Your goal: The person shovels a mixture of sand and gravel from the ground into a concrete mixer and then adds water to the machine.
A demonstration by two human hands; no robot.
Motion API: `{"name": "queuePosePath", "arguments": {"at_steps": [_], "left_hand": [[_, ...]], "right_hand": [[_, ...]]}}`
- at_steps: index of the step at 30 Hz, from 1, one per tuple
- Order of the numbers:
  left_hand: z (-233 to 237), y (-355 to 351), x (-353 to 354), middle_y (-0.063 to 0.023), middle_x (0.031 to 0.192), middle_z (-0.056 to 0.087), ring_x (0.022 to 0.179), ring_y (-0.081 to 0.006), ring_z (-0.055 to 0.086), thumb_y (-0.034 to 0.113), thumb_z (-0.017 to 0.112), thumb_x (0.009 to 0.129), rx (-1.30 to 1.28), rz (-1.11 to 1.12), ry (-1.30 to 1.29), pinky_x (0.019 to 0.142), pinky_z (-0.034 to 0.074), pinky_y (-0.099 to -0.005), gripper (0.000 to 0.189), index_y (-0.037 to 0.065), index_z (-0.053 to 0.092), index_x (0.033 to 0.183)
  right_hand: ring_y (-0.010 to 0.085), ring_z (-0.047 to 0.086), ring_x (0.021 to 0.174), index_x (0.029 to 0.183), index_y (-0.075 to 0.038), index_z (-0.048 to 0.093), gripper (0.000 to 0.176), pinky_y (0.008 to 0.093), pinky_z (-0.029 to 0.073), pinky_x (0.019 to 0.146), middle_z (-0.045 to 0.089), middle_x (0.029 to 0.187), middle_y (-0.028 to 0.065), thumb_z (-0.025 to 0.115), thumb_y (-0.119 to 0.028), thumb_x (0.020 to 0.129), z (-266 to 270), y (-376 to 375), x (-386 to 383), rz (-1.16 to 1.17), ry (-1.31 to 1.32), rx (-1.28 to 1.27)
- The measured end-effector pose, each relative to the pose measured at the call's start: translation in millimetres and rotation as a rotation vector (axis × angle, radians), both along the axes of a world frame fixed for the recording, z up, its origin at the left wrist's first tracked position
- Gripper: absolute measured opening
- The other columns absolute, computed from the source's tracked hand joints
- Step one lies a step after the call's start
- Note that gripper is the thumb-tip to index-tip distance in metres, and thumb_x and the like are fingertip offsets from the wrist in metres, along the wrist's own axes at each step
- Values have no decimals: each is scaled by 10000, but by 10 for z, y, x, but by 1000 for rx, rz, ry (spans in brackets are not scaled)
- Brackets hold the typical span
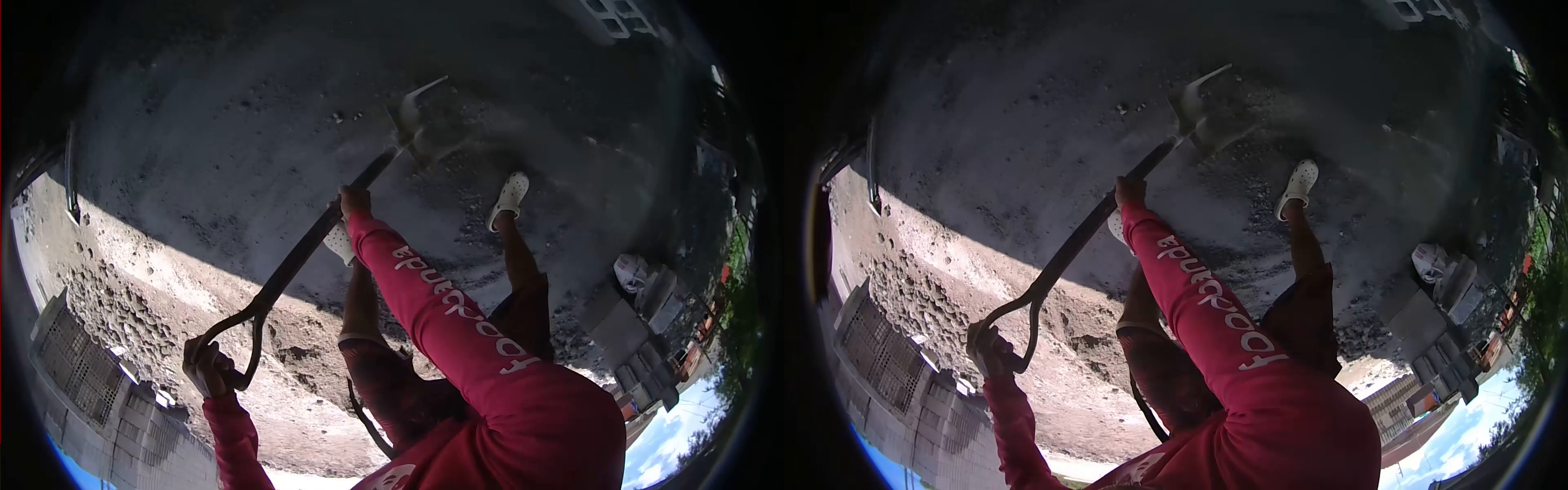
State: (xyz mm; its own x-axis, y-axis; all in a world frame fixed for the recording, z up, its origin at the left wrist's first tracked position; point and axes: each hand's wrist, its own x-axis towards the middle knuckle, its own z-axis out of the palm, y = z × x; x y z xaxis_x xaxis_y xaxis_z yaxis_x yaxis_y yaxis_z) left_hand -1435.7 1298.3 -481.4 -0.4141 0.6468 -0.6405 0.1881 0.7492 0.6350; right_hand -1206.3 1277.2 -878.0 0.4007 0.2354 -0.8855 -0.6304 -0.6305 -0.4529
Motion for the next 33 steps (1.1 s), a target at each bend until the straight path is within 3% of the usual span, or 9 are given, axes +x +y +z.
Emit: {"name": "queuePosePath", "arguments": {"at_steps": [7, 9, 13, 15, 18, 20, 24, 26, 33], "left_hand": [[-383, -396, 2416, -37, 603, 492, 456, -91, 463, 12, 577, 689, 222, -199, -213, 412, 362, -231, 112, -16, 530, 786], [-300, -706, 2733, -35, 615, 486, 450, -98, 463, 18, 578, 680, 251, -216, -261, 405, 369, -233, 124, -14, 535, 791], [169, -1106, 3493, -35, 623, 467, 442, -121, 464, 17, 551, 680, -17, 129, -660, 376, 384, -251, 177, 22, 517, 854], [410, -1182, 3937, -36, 622, 464, 483, -122, 477, 35, 526, 693, -2, 1, -825, 397, 406, -250, 226, 52, 494, 916], [996, -1136, 4932, -7, 580, 438, 485, -81, 445, 131, 512, 761, -79, 89, -895, 435, 387, -208, 122, 66, 535, 862], [1241, -1068, 5486, -14, 597, 458, 492, -97, 457, 166, 507, 790, -126, 81, -1079, 451, 406, -218, 154, 61, 525, 901], [1449, -719, 6468, -69, 699, 511, 555, -138, 511, 223, 520, 835, -254, -50, -1382, 475, 458, -232, 214, 34, 494, 928], [1377, -575, 6858, -94, 711, 521, 588, -168, 532, 174, 508, 826, -395, 40, -1749, 516, 494, -250, 210, -16, 494, 915], [1357, -336, 7356, -138, 712, 526, 626, -228, 558, 83, 475, 778, -847, 682, -1826, 567, 531, -282, 199, -82, 495, 886]], "right_hand": [[218, 558, 536, 811, -69, 488, 193, 345, 462, 459, 500, 634, 51, 587, -225, 757, 256, -16, 3363, -187, -59, 121], [199, 561, 509, 784, -71, 501, 197, 327, 412, 405, 514, 595, 33, 587, -245, 751, 709, -307, 4096, 177, -138, -54], [234, 582, 542, 827, 5, 537, 255, 358, 433, 456, 571, 679, 85, 616, -198, 694, 1763, -735, 5253, 217, -734, 81], [399, 564, 648, 1048, 77, 428, 585, 411, 470, 659, 555, 909, 241, 651, -270, 633, 2252, -811, 5939, 198, -1166, 125], [334, 564, 563, 1120, 52, 359, 583, 397, 485, 557, 528, 925, 213, 629, -210, 675, 3548, -619, 6863, 15, -1398, 9], [240, 536, 464, 1192, -8, 293, 576, 350, 463, 417, 515, 852, 155, 592, -141, 717, 5425, -357, 6839, -303, -839, 560], [170, 490, 405, 1302, -110, 178, 662, 302, 422, 337, 500, 756, 112, 542, -77, 751, 6693, 155, 7449, -298, -958, 968], [252, 565, 501, 1324, -97, 125, 687, 368, 477, 438, 554, 788, 175, 523, -133, 766, 6901, 483, 7756, -198, -1028, 895], [374, 596, 799, 1290, -32, 178, 634, 441, 470, 723, 596, 838, 248, 490, -231, 775, 6576, 1470, 8058, 160, -1421, 86]]}}
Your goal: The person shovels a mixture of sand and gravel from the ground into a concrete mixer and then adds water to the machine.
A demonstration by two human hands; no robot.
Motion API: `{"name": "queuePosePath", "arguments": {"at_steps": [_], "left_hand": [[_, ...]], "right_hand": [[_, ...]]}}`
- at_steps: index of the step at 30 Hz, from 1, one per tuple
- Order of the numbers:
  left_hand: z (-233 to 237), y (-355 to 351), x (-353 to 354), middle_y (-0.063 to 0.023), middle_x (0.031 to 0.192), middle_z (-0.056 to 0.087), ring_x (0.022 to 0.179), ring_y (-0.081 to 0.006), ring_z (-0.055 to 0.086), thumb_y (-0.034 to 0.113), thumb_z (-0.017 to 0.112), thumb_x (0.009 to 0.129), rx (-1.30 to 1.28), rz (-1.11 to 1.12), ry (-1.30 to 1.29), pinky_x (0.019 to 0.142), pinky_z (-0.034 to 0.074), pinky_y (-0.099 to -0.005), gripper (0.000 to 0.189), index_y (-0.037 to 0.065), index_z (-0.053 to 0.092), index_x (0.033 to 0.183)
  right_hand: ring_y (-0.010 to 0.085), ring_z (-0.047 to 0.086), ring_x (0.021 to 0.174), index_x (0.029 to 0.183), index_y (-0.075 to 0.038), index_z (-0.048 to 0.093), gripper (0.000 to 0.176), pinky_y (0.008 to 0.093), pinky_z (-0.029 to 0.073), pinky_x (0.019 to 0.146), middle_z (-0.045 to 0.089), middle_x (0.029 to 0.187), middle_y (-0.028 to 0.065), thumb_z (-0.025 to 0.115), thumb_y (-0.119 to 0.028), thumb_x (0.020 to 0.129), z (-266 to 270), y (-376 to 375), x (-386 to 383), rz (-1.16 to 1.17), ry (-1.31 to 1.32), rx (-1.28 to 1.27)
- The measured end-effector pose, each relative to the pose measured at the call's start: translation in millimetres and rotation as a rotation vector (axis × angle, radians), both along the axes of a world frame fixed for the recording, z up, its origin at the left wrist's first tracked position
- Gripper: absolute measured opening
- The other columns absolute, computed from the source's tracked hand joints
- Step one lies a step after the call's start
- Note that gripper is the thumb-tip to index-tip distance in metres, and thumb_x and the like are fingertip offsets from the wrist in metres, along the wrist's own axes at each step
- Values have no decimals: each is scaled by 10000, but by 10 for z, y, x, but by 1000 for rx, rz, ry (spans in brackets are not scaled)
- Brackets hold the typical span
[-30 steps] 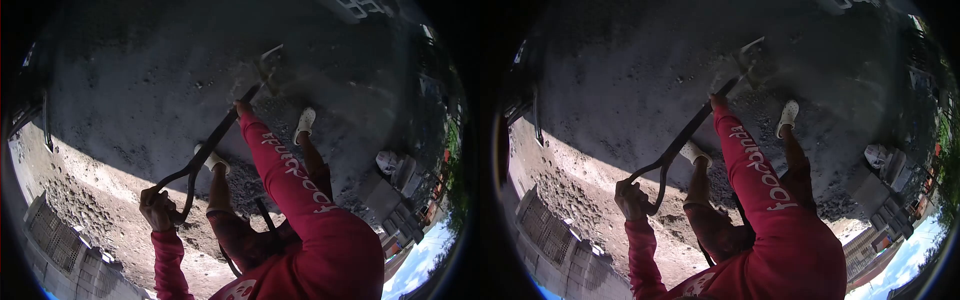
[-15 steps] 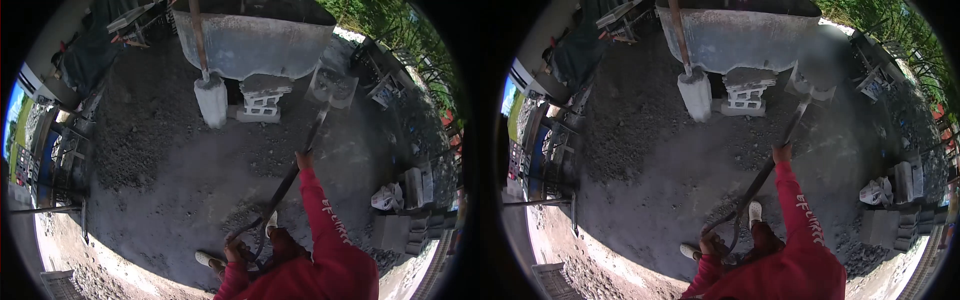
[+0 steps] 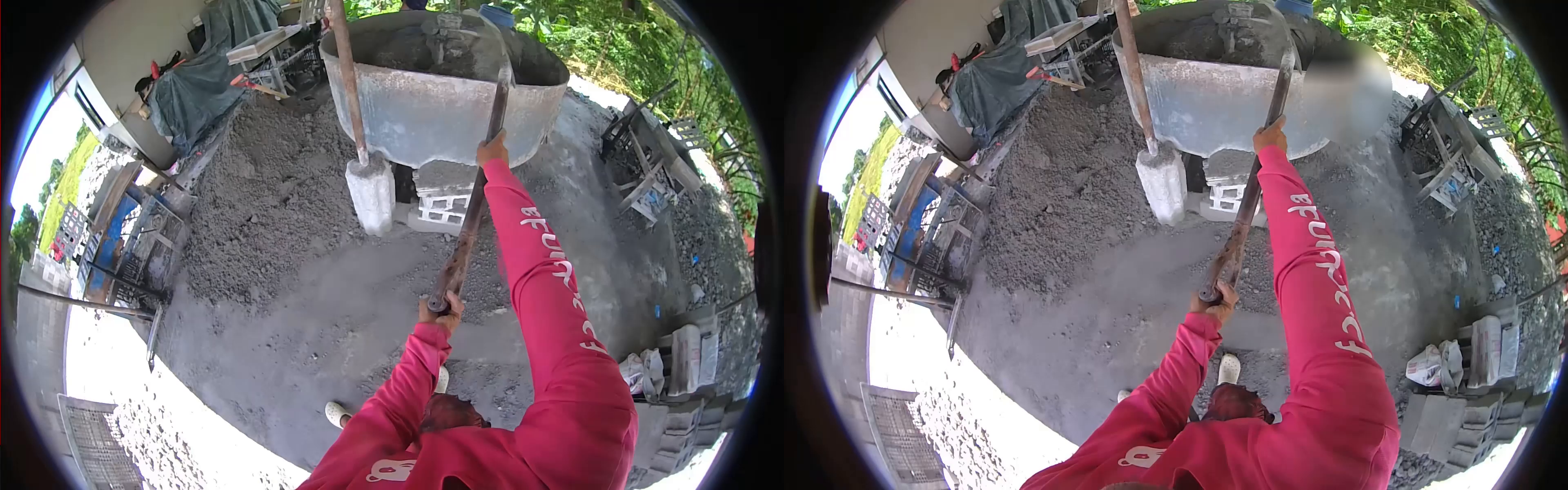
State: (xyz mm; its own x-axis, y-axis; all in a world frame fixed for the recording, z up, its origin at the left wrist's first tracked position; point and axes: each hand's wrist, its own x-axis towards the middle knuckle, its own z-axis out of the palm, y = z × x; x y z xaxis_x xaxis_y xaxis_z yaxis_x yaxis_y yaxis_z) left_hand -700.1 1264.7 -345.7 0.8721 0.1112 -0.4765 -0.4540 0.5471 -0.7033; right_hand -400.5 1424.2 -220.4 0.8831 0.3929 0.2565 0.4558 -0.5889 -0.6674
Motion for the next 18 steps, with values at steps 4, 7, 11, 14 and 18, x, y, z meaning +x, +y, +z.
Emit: {"name": "queuePosePath", "arguments": {"at_steps": [4, 7, 11, 14, 18], "left_hand": [[-453, -275, -577, -134, 740, 528, 660, -228, 555, 107, 467, 781, 256, -55, -34, 574, 527, -294, 225, -75, 497, 911], [-703, -357, -1456, -112, 742, 543, 653, -202, 558, 119, 460, 779, 650, -74, 372, 596, 519, -293, 208, -37, 510, 906], [-879, -577, -3192, -38, 574, 469, 507, -165, 479, 49, 523, 702, 544, -119, 927, 466, 404, -280, 64, 67, 475, 741], [-1313, -1016, -4679, -24, 523, 453, 393, -117, 410, 50, 550, 699, 808, -180, 1449, 384, 344, -245, 74, 54, 498, 647], [-456, -1512, -6049, -22, 485, 414, 349, -105, 392, -42, 579, 663, 526, -331, 1870, 318, 296, -229, 161, 60, 453, 661]], "right_hand": [[380, 587, 831, 1267, 0, 186, 631, 435, 462, 737, 583, 862, 261, 508, -232, 776, 172, -532, -783, 169, 190, 177], [382, 576, 857, 1244, 15, 219, 616, 420, 451, 742, 566, 902, 270, 537, -217, 770, -470, -770, -1112, 264, 115, 306], [318, 589, 791, 1091, 78, 358, 498, 390, 453, 694, 568, 903, 220, 591, -188, 741, -1840, -1291, -2132, 249, 375, 188], [249, 586, 572, 905, 28, 431, 255, 369, 517, 469, 527, 754, 122, 600, -77, 745, -2769, -1640, -3673, 93, 1096, 313], [260, 569, 517, 883, 31, 466, 214, 372, 486, 476, 537, 658, 131, 590, -75, 744, -4327, -2178, -6187, -112, 1597, -59]]}}
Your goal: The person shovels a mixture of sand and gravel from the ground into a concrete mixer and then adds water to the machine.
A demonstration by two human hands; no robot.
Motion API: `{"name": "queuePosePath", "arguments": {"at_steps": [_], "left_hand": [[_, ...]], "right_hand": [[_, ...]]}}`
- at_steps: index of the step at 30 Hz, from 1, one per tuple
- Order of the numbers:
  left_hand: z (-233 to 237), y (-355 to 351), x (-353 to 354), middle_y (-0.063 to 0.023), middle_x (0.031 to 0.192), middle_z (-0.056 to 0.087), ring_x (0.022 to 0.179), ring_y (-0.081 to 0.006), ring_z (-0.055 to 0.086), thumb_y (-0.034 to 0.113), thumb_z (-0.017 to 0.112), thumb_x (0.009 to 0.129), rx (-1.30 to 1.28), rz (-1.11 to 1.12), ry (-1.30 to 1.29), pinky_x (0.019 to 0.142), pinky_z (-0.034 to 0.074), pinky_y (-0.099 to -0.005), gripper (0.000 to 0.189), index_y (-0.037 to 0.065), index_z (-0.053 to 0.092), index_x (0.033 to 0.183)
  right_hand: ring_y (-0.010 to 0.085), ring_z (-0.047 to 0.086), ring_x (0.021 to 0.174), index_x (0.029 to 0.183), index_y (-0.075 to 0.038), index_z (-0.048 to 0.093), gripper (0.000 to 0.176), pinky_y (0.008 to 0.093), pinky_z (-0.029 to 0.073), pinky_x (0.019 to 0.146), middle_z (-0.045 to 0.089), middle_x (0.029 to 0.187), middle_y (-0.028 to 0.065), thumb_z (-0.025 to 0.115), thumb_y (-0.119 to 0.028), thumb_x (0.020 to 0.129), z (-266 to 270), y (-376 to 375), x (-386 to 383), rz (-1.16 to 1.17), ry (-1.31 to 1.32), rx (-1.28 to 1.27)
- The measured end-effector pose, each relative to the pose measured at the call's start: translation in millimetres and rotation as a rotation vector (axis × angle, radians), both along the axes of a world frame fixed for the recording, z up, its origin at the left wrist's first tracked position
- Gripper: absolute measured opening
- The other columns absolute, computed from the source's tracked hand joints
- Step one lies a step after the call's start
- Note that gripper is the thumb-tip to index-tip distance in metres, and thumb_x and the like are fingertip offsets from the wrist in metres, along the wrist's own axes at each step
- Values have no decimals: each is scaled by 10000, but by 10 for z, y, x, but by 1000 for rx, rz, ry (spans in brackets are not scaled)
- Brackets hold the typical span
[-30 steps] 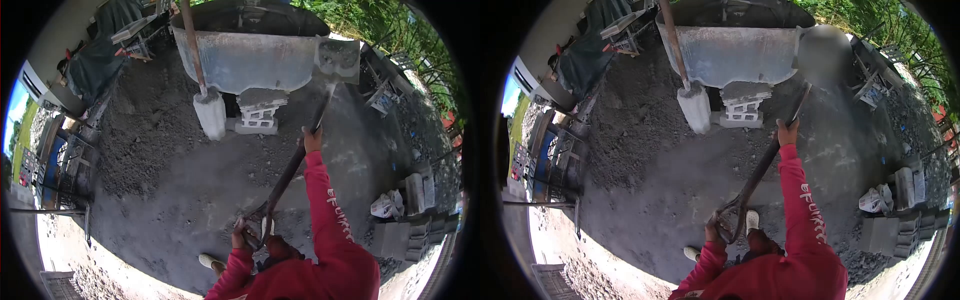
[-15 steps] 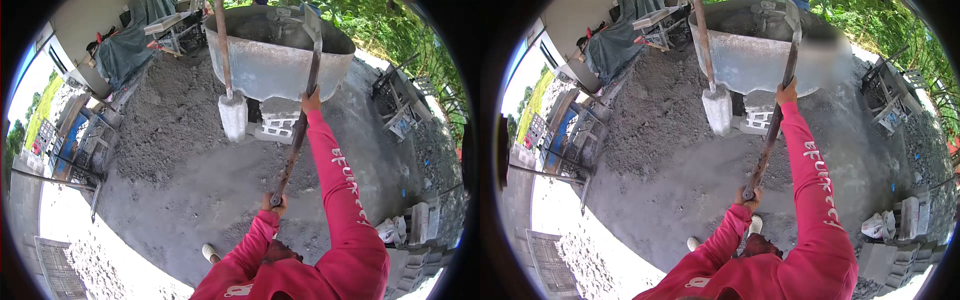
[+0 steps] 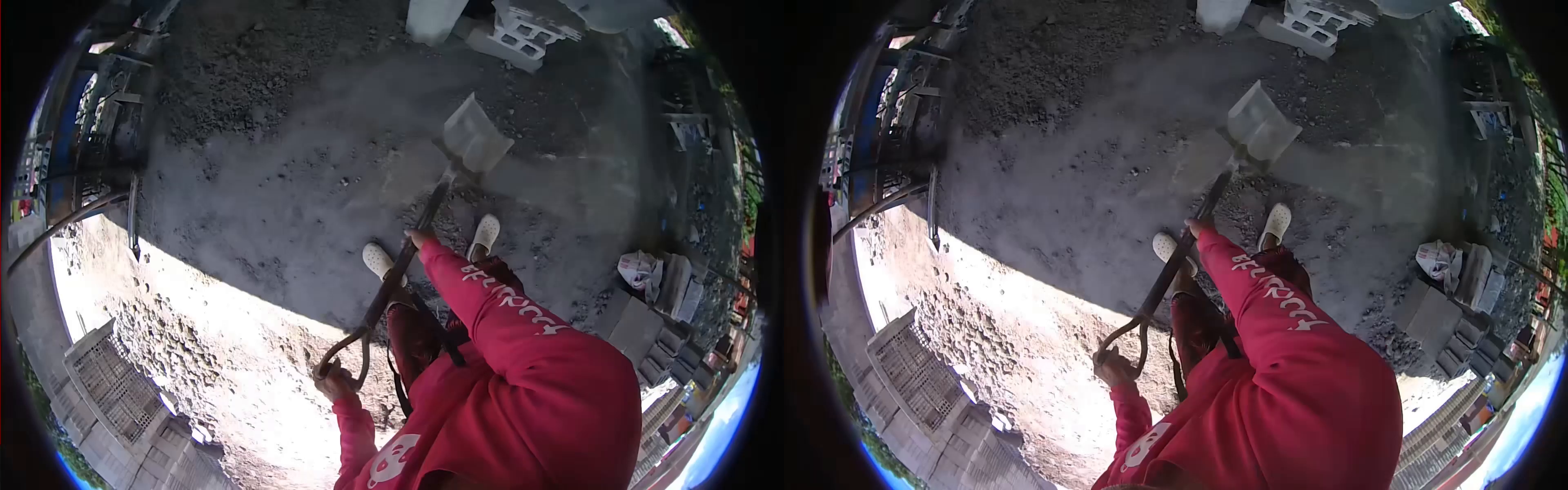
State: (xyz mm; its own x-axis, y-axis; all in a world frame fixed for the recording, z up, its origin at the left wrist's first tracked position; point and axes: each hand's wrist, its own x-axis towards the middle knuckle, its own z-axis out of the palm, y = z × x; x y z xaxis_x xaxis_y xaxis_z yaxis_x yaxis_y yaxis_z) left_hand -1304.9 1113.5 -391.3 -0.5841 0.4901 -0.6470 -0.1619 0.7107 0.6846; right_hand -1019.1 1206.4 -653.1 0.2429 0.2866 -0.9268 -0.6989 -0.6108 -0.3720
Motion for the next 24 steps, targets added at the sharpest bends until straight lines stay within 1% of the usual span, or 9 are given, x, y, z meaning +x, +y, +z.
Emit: {"name": "queuePosePath", "arguments": {"at_steps": [5, 6, 9, 11, 13, 17, 19, 20, 24], "left_hand": [[676, -118, -1542, 12, 491, 358, 341, -83, 350, -27, 587, 675, -116, 0, 456, 310, 286, -224, 247, 116, 387, 657], [739, -63, -1845, 9, 478, 357, 340, -82, 342, -4, 596, 679, -185, -76, 530, 305, 278, -225, 234, 114, 394, 671], [674, 424, -2152, 20, 525, 357, 345, -73, 328, 9, 598, 688, -206, -220, 544, 304, 269, -227, 225, 117, 401, 695], [402, 743, -2285, 27, 505, 357, 373, -67, 336, 44, 605, 715, -352, -141, 450, 322, 278, -214, 204, 121, 417, 712], [173, 1090, -1776, 24, 500, 364, 382, -70, 348, 40, 593, 720, -301, -239, 356, 336, 293, -214, 197, 119, 415, 697], [-444, 1276, -624, 18, 506, 366, 371, -79, 383, 28, 594, 712, -122, -380, 132, 324, 331, -217, 218, 116, 396, 685], [-586, 1231, 88, 28, 538, 381, 385, -53, 378, 67, 595, 739, -99, -377, 2, 332, 338, -187, 182, 128, 426, 717], [-643, 1158, 434, 30, 540, 376, 395, -52, 384, 66, 599, 738, -96, -396, 15, 334, 337, -187, 189, 131, 422, 724], [-643, 972, 1981, 19, 502, 398, 383, -78, 417, 72, 640, 733, -18, -352, -191, 344, 332, -196, 250, 121, 398, 689]], "right_hand": [[248, 590, 511, 853, 33, 519, 175, 365, 490, 426, 574, 684, 153, 594, -85, 746, -1287, -929, -3312, 481, 73, -148], [247, 595, 514, 873, 49, 520, 207, 352, 486, 418, 580, 692, 158, 601, -85, 739, -572, -575, -3340, 255, 239, -308], [254, 598, 528, 875, 70, 490, 249, 334, 495, 441, 571, 697, 143, 616, -89, 730, -1121, -746, -4066, 440, 67, -178], [260, 592, 508, 896, 72, 477, 268, 334, 482, 437, 575, 713, 165, 585, -120, 744, -515, -149, -3319, 50, 352, -299], [295, 596, 540, 936, 84, 460, 353, 354, 489, 484, 579, 736, 201, 558, -194, 743, -1359, -326, -3381, 543, -495, -250], [304, 606, 692, 726, 48, 556, 249, 411, 469, 637, 587, 678, 184, 520, -198, 723, -2036, -72, -1755, 379, -538, -329], [275, 618, 607, 660, 15, 572, 242, 400, 480, 578, 591, 596, 135, 524, -218, 701, -2343, -125, -845, 865, -995, -193], [254, 614, 588, 646, -3, 579, 291, 389, 477, 581, 596, 597, 116, 504, -275, 718, -2201, -48, -336, 468, -639, -199], [249, 608, 588, 667, 2, 583, 281, 386, 476, 603, 597, 607, 117, 516, -265, 720, -1711, 46, 1383, 488, -530, -245]]}}
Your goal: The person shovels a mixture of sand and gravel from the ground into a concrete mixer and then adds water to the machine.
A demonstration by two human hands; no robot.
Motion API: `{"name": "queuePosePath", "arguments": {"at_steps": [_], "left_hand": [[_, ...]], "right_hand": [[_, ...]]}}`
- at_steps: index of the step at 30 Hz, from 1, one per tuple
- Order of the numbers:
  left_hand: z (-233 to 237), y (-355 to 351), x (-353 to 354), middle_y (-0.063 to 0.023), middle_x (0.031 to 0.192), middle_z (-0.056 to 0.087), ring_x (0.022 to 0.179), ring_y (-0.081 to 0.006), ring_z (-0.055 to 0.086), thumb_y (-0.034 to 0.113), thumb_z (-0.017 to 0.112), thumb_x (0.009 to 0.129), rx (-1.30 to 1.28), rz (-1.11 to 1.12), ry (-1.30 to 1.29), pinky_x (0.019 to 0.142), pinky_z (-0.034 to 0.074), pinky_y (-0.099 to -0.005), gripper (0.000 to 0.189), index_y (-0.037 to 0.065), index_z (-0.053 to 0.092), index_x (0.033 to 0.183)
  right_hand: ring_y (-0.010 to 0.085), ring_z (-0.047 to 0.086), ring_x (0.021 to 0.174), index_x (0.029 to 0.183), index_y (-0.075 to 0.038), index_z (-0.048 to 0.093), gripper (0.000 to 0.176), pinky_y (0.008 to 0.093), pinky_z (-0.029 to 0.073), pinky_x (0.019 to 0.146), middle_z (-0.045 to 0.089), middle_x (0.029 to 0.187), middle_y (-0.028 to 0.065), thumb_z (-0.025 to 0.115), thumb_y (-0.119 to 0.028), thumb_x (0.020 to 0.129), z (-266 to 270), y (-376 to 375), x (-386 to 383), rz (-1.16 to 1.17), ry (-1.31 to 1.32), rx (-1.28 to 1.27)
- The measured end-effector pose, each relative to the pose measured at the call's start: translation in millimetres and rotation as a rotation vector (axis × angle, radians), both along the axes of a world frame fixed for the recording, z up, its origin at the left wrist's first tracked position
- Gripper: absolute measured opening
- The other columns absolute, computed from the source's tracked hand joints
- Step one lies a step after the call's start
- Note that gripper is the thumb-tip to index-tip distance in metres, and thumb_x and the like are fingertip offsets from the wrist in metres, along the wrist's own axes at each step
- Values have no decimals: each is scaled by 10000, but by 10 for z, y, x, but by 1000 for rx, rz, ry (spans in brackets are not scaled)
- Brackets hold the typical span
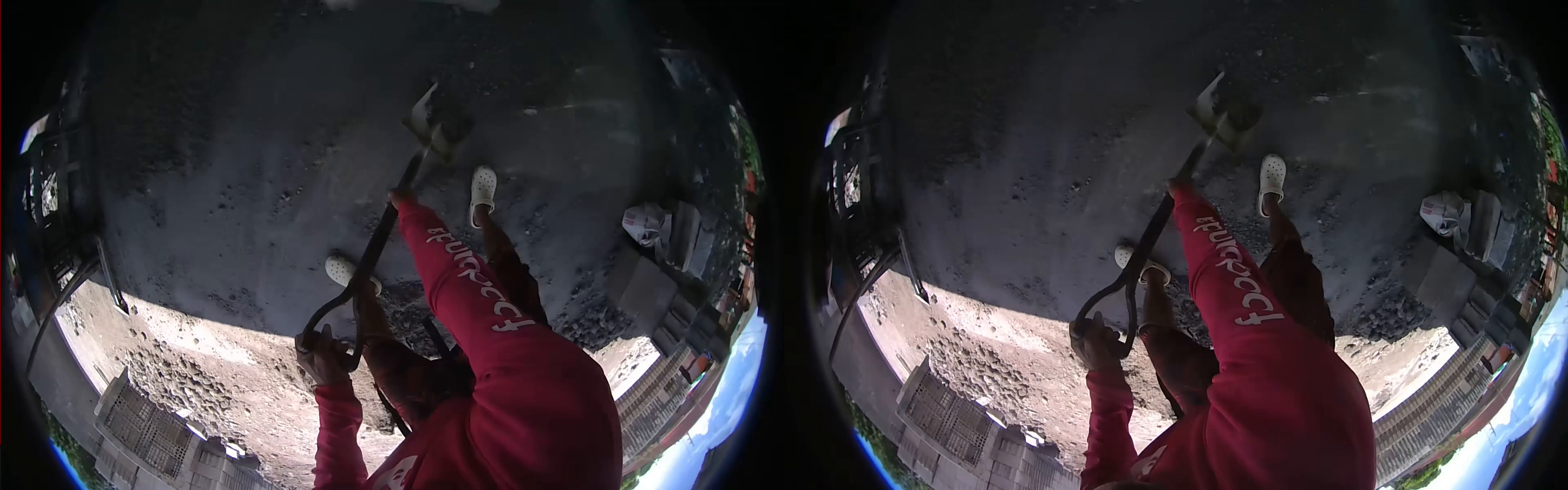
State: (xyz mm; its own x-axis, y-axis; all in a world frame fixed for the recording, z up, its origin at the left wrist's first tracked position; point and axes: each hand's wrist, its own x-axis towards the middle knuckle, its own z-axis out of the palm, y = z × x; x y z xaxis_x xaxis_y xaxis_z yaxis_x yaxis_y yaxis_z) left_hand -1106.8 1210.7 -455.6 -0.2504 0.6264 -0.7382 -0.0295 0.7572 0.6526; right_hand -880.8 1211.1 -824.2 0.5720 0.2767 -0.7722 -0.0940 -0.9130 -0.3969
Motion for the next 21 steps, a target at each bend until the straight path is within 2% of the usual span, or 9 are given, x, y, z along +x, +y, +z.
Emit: {"name": "queuePosePath", "arguments": {"at_steps": [2, 4, 6, 8, 10, 12, 14, 18, 21], "left_hand": [[-236, -282, 450, 13, 498, 399, 388, -79, 392, 56, 618, 733, 62, -22, 63, 353, 328, -219, 226, 105, 412, 655], [-377, -661, 601, 7, 497, 406, 408, -85, 403, 105, 600, 752, 79, -117, 135, 369, 332, -232, 217, 98, 422, 628], [-400, -883, 805, 5, 497, 408, 419, -92, 412, 157, 595, 767, 97, -196, 113, 382, 331, -237, 229, 99, 424, 626], [-306, -1028, 1195, -11, 543, 437, 465, -104, 441, 161, 563, 766, 106, -447, 269, 406, 367, -245, 228, 97, 427, 595], [168, -997, 1882, -16, 563, 452, 477, -114, 446, 170, 558, 768, 101, -509, 236, 415, 376, -247, 194, 96, 451, 624], [309, -976, 2353, -21, 583, 467, 490, -125, 452, 180, 554, 769, 117, -529, 214, 423, 384, -249, 164, 95, 474, 653], [105, -967, 2625, -23, 544, 470, 488, -169, 476, 213, 596, 782, -229, 43, -438, 487, 433, -314, 152, 93, 508, 752], [566, -626, 3564, -36, 600, 491, 563, -202, 533, 299, 598, 792, -277, -111, -720, 489, 472, -339, 222, 108, 492, 833], [878, -430, 4118, -59, 683, 521, 618, -203, 552, 346, 589, 796, -294, -140, -891, 475, 488, -311, 263, 104, 495, 839]], "right_hand": [[255, 613, 632, 684, 8, 584, 268, 393, 477, 625, 604, 637, 131, 530, -253, 713, -109, 243, 821, -168, -4, 55], [302, 600, 778, 841, 27, 562, 300, 408, 467, 705, 611, 795, 165, 563, -227, 682, -191, -132, 1262, -77, -295, -46], [330, 581, 827, 930, 28, 517, 368, 412, 457, 732, 594, 860, 186, 572, -225, 669, 763, -327, 1820, -218, -325, 48], [358, 562, 876, 1018, 30, 471, 455, 415, 446, 759, 576, 926, 207, 581, -224, 657, 1701, -385, 2434, -320, -360, 184], [351, 564, 887, 1121, 31, 349, 586, 406, 453, 778, 551, 943, 222, 607, -218, 658, 2440, -455, 3071, -297, -244, 129], [359, 570, 868, 1083, 13, 363, 531, 409, 457, 761, 553, 932, 236, 607, -197, 659, 3306, -409, 3598, -371, -316, 297], [341, 599, 769, 1060, 0, 365, 490, 407, 475, 690, 577, 868, 220, 600, -170, 664, 3807, -307, 4098, -405, -457, 401], [308, 608, 607, 1163, -5, 312, 566, 388, 485, 587, 595, 739, 171, 577, -162, 688, 4920, 40, 4873, -428, -443, 854], [324, 605, 641, 1263, -8, 209, 660, 392, 482, 606, 590, 764, 190, 550, -151, 716, 5612, 374, 5259, -340, -600, 1120]]}}
